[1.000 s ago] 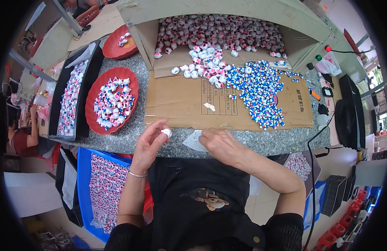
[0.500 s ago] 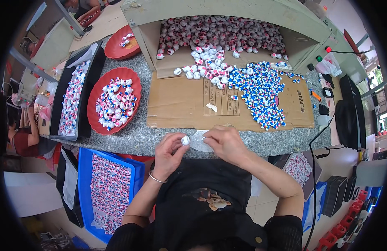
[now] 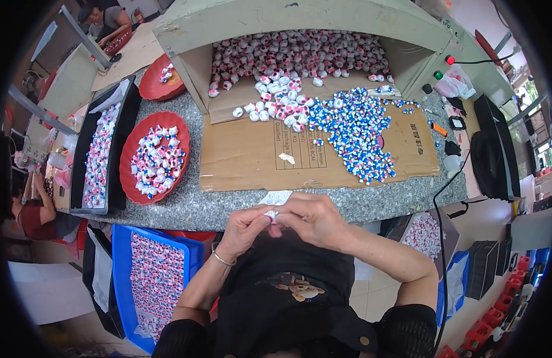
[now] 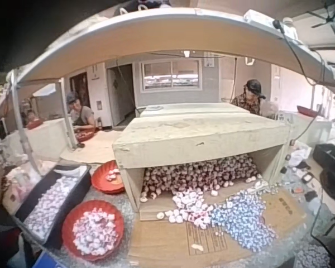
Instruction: Assembling small plastic toy parts by hand at a factory workbench.
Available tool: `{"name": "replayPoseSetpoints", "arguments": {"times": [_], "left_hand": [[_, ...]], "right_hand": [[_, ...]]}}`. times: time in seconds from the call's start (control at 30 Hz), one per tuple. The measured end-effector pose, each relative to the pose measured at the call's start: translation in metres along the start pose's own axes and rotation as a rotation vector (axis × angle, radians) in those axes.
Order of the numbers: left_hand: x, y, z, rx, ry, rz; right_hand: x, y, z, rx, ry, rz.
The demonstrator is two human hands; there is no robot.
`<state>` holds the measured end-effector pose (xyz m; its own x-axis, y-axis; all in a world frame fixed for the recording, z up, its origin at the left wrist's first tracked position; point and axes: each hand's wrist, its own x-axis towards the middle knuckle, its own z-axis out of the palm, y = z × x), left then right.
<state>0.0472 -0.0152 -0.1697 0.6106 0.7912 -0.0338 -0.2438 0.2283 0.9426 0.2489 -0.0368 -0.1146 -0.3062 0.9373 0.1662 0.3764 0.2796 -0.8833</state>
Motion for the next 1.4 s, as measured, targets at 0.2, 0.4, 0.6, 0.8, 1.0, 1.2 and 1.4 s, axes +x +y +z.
{"name": "replayPoseSetpoints", "arguments": {"times": [0.2, 0.4, 0.6, 0.8, 1.0, 1.2, 1.4], "left_hand": [[-0.003, 0.008, -0.009, -0.003, 0.065, -0.042], [-0.026, 0.058, -0.111, 0.849, 0.641, 0.295], [0.032, 0.087, -0.107, 1.377, 0.685, 0.523], [0.16, 0.039, -0.116, 1.402, 0.52, 0.49], [0.182, 0.022, -0.124, 1.596, 0.408, 0.446], [0.141, 0.03, -0.125, 1.301, 0.51, 0.459], [0.043, 0.03, -0.077, -0.242, 0.366, 0.062]], "right_hand": [[0.011, 0.009, 0.007, -0.002, -0.035, -0.037], [0.05, 0.082, -0.041, -0.772, 0.203, -0.185], [0.044, 0.113, -0.047, -1.075, 0.092, -0.159], [0.03, 0.077, -0.052, -0.632, 0.104, -0.046], [0.012, 0.085, -0.055, -0.719, 0.023, -0.07], [0.019, 0.079, -0.051, -0.659, 0.023, -0.022], [0.013, 0.039, -0.007, -0.322, -0.092, -0.096]]}}
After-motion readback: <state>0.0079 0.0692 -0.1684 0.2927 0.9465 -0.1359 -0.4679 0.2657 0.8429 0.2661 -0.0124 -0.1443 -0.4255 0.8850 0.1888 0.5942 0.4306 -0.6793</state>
